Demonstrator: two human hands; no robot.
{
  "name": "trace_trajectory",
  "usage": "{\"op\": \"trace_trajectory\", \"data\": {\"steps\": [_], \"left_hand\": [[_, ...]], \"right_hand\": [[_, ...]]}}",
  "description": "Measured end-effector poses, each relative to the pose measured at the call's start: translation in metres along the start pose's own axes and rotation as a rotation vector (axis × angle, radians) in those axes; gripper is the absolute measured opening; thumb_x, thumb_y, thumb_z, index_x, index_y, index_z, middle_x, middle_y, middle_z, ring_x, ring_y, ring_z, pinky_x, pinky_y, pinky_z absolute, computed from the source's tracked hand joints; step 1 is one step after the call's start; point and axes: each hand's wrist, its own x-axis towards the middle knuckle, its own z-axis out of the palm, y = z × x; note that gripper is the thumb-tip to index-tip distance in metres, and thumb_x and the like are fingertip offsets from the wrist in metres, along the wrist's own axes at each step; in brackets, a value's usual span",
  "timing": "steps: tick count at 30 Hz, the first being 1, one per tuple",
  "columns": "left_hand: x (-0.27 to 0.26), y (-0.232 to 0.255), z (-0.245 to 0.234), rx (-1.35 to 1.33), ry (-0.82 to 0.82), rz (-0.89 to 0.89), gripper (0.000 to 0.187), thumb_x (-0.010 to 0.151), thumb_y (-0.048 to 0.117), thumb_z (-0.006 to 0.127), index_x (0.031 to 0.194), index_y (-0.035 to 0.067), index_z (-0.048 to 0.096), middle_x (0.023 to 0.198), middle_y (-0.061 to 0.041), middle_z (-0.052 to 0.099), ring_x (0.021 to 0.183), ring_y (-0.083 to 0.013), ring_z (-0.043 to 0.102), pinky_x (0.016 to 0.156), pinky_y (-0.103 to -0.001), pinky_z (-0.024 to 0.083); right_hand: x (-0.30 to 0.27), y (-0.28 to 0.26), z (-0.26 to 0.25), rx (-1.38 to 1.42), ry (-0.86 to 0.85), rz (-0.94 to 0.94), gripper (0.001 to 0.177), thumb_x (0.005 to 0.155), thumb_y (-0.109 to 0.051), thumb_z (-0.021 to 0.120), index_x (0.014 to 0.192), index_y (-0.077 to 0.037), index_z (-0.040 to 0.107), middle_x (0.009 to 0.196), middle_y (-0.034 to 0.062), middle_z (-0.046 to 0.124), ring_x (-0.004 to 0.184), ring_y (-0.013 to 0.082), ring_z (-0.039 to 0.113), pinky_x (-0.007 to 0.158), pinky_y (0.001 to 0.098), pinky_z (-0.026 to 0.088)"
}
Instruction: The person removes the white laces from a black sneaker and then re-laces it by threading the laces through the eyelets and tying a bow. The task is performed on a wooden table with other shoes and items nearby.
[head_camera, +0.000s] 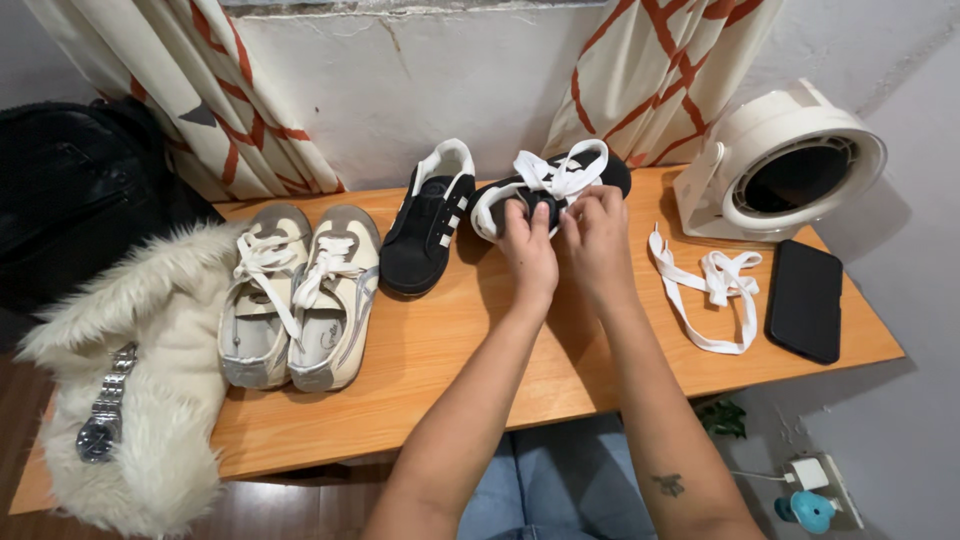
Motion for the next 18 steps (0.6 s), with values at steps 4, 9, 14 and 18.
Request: {"op": "trace_trajectory", "data": {"steps": [4, 9, 14, 18], "left_hand": [[0.007, 0.002, -0.001, 0.002, 0.039, -0.062, 0.017, 0.103, 0.014, 0.058, 0.098, 0.000, 0.050, 0.085, -0.008, 0.058, 0.077, -0.0173, 0.051, 0.074, -0.034, 0.048], [0.011, -0.002, -0.006, -0.008, 0.035, -0.028, 0.019, 0.106, 0.014, 0.057, 0.098, 0.000, 0.047, 0.084, -0.007, 0.053, 0.078, -0.0172, 0.047, 0.075, -0.033, 0.046], [0.018, -0.005, -0.006, -0.133, 0.032, -0.019, 0.017, 0.108, 0.016, 0.054, 0.107, 0.000, 0.048, 0.097, -0.006, 0.055, 0.090, -0.0149, 0.049, 0.087, -0.031, 0.045], [0.029, -0.004, -0.010, -0.302, 0.029, -0.017, 0.018, 0.108, 0.016, 0.051, 0.118, 0.001, 0.052, 0.110, -0.004, 0.059, 0.101, -0.0124, 0.052, 0.095, -0.029, 0.043]], "right_hand": [[-0.024, -0.007, -0.011, -0.318, -0.025, -0.127, 0.016, 0.092, -0.010, 0.071, 0.101, -0.003, 0.060, 0.126, 0.0191, 0.055, 0.117, 0.0413, 0.051, 0.097, 0.0514, 0.042], [-0.072, -0.015, -0.022, -0.452, -0.214, -0.012, 0.018, 0.084, -0.017, 0.070, 0.098, -0.008, 0.063, 0.116, 0.0137, 0.056, 0.110, 0.0363, 0.052, 0.093, 0.0511, 0.039], [-0.078, 0.001, -0.045, -0.462, -0.558, 0.077, 0.022, 0.080, -0.021, 0.070, 0.099, -0.011, 0.067, 0.108, 0.0105, 0.058, 0.109, 0.0336, 0.053, 0.091, 0.0497, 0.039], [-0.079, 0.002, -0.069, -0.431, -0.815, 0.085, 0.015, 0.085, -0.024, 0.067, 0.094, -0.013, 0.069, 0.100, 0.0086, 0.062, 0.105, 0.0296, 0.057, 0.091, 0.0457, 0.041]]}}
